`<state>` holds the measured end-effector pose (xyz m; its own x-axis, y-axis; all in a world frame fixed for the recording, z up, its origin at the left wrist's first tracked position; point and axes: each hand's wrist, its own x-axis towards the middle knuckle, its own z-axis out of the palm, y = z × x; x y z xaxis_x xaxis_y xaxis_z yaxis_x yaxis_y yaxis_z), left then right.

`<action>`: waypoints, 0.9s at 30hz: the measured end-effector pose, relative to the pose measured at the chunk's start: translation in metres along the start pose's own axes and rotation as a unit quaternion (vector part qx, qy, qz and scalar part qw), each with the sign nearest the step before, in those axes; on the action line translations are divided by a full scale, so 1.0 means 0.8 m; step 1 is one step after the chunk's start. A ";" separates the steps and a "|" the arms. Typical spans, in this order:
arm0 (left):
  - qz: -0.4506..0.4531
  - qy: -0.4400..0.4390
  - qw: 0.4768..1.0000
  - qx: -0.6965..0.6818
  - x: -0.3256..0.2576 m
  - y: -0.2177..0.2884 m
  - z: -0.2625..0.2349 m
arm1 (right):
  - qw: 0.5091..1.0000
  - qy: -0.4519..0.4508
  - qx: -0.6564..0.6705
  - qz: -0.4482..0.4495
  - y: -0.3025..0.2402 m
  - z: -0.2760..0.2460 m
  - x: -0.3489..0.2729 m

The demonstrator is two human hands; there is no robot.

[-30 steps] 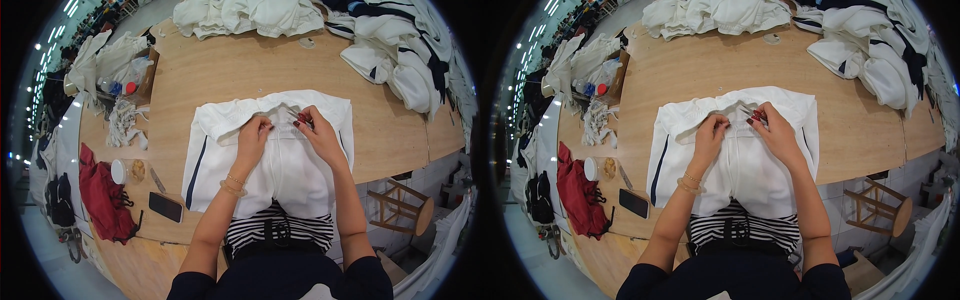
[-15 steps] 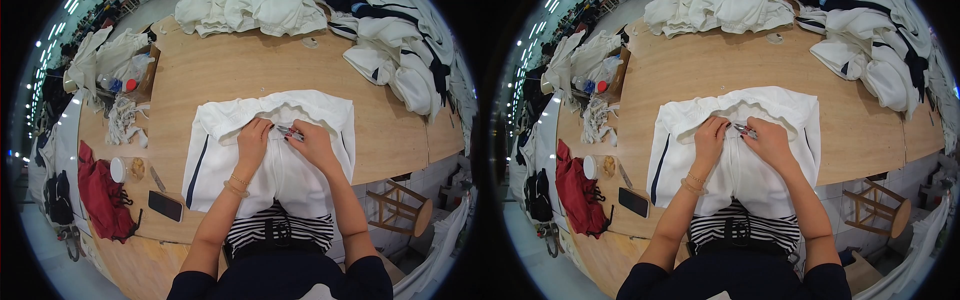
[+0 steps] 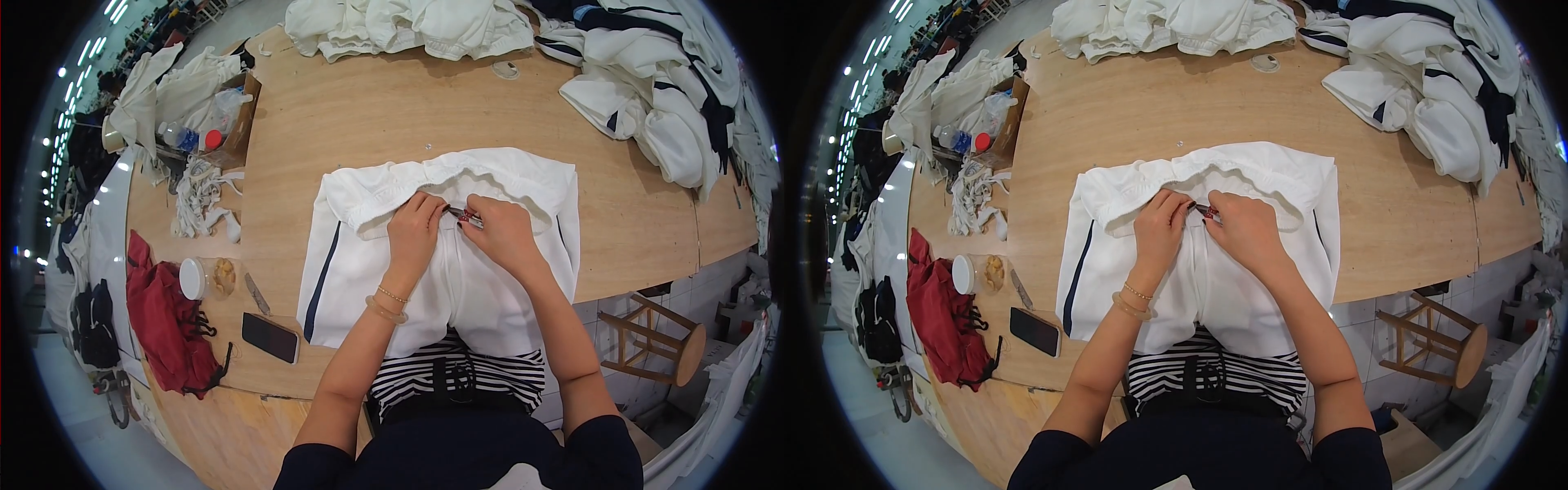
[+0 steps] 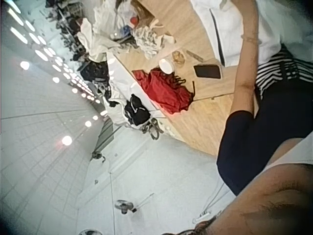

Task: The recorder uses thread snips to trim excess threads from white athletic shorts on a factory work table.

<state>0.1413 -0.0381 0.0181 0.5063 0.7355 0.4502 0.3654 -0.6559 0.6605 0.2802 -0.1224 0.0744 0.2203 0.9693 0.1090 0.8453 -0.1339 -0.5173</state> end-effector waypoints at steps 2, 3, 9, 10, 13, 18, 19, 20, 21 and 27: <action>-0.001 -0.003 1.000 0.000 0.000 0.000 0.000 | 1.000 -0.009 -0.009 0.004 -0.001 0.000 0.001; -0.001 -0.003 1.000 0.001 0.000 -0.001 0.000 | 1.000 -0.009 -0.008 0.003 -0.001 -0.001 0.001; 0.002 -0.002 1.000 0.004 0.001 0.000 0.000 | 1.000 -0.020 0.008 0.014 0.002 -0.006 0.002; 0.000 -0.002 1.000 0.006 0.000 -0.001 0.000 | 1.000 -0.025 0.002 0.012 0.001 -0.005 0.003; -0.004 0.000 1.000 0.007 0.000 -0.001 0.001 | 0.999 -0.030 -0.005 0.010 0.001 -0.006 0.004; -0.003 -0.002 1.000 0.003 0.002 0.001 0.000 | 1.000 -0.018 0.009 0.005 0.003 -0.007 0.004; -0.004 -0.002 1.000 0.003 0.002 0.001 0.000 | 1.000 -0.024 0.007 0.006 0.004 -0.007 0.005; -0.006 -0.003 1.000 0.004 0.002 0.001 -0.001 | 1.000 -0.030 0.005 0.007 0.004 -0.006 0.005; -0.006 -0.003 1.000 0.004 0.002 0.001 0.000 | 1.000 -0.030 0.005 0.007 0.004 -0.005 0.006; -0.008 -0.002 1.000 0.007 0.002 0.000 0.000 | 1.000 -0.029 0.007 0.006 0.005 -0.005 0.006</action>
<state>0.1421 -0.0371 0.0183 0.5044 0.7445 0.4374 0.3839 -0.6471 0.6587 0.2863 -0.1191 0.0764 0.2018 0.9779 0.0543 0.8356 -0.1430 -0.5303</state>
